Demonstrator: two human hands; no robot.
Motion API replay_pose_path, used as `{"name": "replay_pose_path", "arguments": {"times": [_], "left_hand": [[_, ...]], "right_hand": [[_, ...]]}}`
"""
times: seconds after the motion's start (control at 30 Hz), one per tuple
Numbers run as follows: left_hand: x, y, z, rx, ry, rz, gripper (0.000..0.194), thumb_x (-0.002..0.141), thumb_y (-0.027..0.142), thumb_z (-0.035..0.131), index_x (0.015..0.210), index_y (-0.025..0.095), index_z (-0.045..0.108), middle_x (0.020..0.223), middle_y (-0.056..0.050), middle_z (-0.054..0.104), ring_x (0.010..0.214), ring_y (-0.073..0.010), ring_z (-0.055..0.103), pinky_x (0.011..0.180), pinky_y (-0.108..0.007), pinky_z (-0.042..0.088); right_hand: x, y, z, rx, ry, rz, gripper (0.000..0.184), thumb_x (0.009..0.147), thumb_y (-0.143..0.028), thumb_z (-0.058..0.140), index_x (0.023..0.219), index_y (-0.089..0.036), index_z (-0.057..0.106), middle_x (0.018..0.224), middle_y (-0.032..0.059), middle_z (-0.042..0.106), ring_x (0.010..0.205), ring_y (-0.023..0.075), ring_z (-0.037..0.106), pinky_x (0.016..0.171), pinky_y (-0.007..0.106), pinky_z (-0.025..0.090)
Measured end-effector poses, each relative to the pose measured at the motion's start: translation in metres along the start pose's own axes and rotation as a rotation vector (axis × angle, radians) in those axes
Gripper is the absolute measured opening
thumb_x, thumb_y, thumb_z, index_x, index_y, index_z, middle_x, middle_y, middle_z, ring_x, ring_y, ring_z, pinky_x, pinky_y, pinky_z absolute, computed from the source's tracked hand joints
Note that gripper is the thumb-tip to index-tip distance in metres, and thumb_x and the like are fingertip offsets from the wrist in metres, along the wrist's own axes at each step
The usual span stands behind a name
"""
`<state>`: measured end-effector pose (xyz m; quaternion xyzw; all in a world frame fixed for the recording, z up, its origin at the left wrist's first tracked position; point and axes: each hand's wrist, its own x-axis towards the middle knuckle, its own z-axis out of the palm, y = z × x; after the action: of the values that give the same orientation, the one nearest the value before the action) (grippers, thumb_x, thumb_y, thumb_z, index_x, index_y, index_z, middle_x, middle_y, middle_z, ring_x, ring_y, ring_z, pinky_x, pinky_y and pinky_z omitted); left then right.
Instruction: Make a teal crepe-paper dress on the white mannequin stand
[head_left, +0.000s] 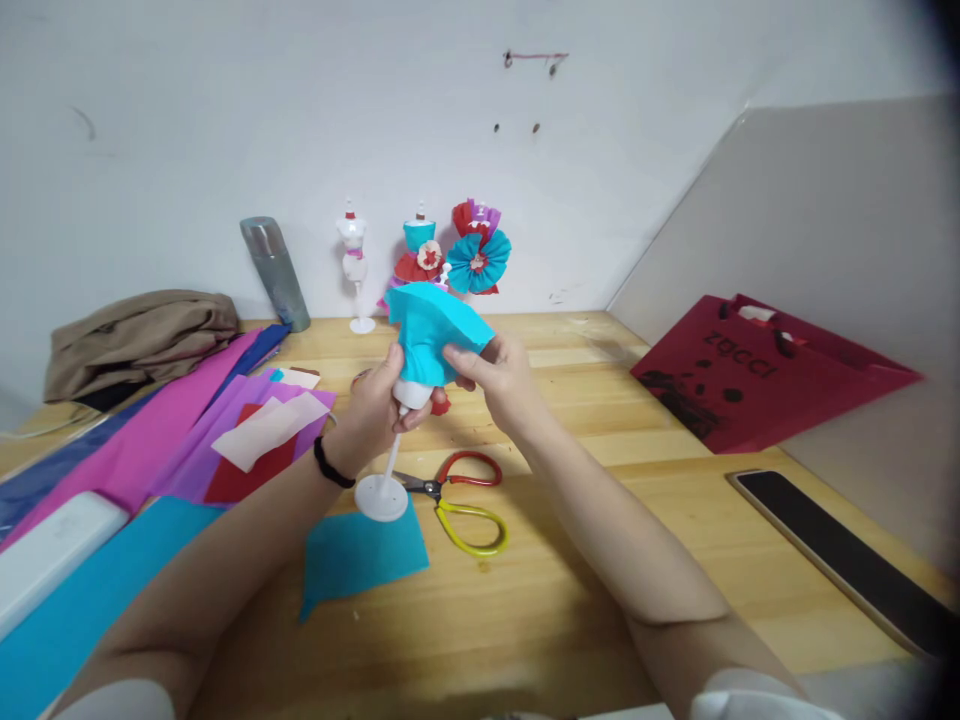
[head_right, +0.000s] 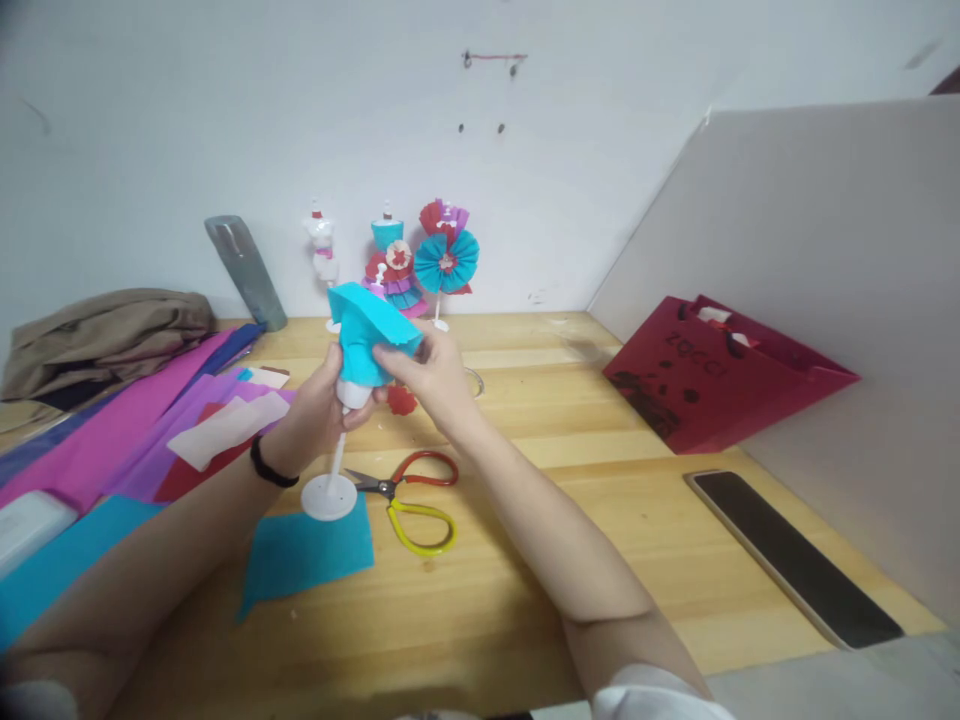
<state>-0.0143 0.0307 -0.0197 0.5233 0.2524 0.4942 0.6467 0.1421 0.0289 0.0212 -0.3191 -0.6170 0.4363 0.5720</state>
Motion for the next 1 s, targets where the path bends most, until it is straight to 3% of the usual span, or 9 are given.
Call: {"name": "replay_pose_path", "arguments": {"times": [0.1, 0.27, 0.43, 0.7, 1.0], "left_hand": [[-0.002, 0.0, 0.002, 0.058, 0.031, 0.042, 0.064, 0.094, 0.074, 0.044, 0.072, 0.016, 0.058, 0.05, -0.001, 0.057, 0.035, -0.0051, 0.037, 0.037, -0.02, 0.023], [-0.004, 0.0, 0.006, 0.13, 0.192, 0.112, 0.058, 0.088, 0.074, 0.057, 0.07, 0.019, 0.05, 0.047, 0.005, 0.047, 0.037, -0.0059, 0.037, 0.036, -0.019, 0.024], [-0.006, 0.003, 0.012, 0.19, 0.275, 0.126, 0.055, 0.089, 0.071, 0.057, 0.071, 0.021, 0.047, 0.047, 0.006, 0.048, 0.037, -0.0061, 0.038, 0.036, -0.019, 0.025], [-0.011, 0.009, 0.02, 0.285, 0.276, 0.127, 0.053, 0.093, 0.069, 0.052, 0.071, 0.021, 0.045, 0.045, 0.005, 0.048, 0.037, -0.006, 0.038, 0.037, -0.019, 0.028], [-0.012, 0.011, 0.024, 0.321, 0.298, 0.172, 0.049, 0.093, 0.064, 0.056, 0.072, 0.021, 0.046, 0.046, 0.007, 0.047, 0.038, -0.0062, 0.04, 0.038, -0.02, 0.028]], "right_hand": [[-0.001, 0.001, 0.001, -0.007, 0.0, 0.024, 0.03, 0.069, -0.041, 0.076, 0.063, -0.02, 0.055, 0.053, -0.0052, 0.048, 0.05, 0.0094, 0.043, 0.05, 0.025, 0.04], [-0.003, -0.002, 0.003, -0.05, 0.094, 0.034, 0.028, 0.063, -0.038, 0.077, 0.061, -0.02, 0.055, 0.054, -0.0051, 0.047, 0.054, 0.0105, 0.045, 0.052, 0.025, 0.041], [-0.005, -0.003, 0.004, -0.022, 0.07, 0.033, 0.023, 0.066, -0.034, 0.073, 0.061, -0.02, 0.056, 0.056, -0.0046, 0.05, 0.053, 0.0103, 0.045, 0.055, 0.026, 0.044], [-0.002, 0.002, 0.005, -0.122, 0.124, 0.004, 0.03, 0.064, -0.041, 0.076, 0.06, -0.021, 0.054, 0.058, -0.003, 0.05, 0.058, 0.0123, 0.044, 0.057, 0.029, 0.043], [-0.006, 0.005, 0.008, -0.012, 0.107, 0.042, 0.035, 0.064, -0.041, 0.082, 0.06, -0.02, 0.055, 0.059, -0.004, 0.05, 0.055, 0.0108, 0.043, 0.057, 0.028, 0.044]]}}
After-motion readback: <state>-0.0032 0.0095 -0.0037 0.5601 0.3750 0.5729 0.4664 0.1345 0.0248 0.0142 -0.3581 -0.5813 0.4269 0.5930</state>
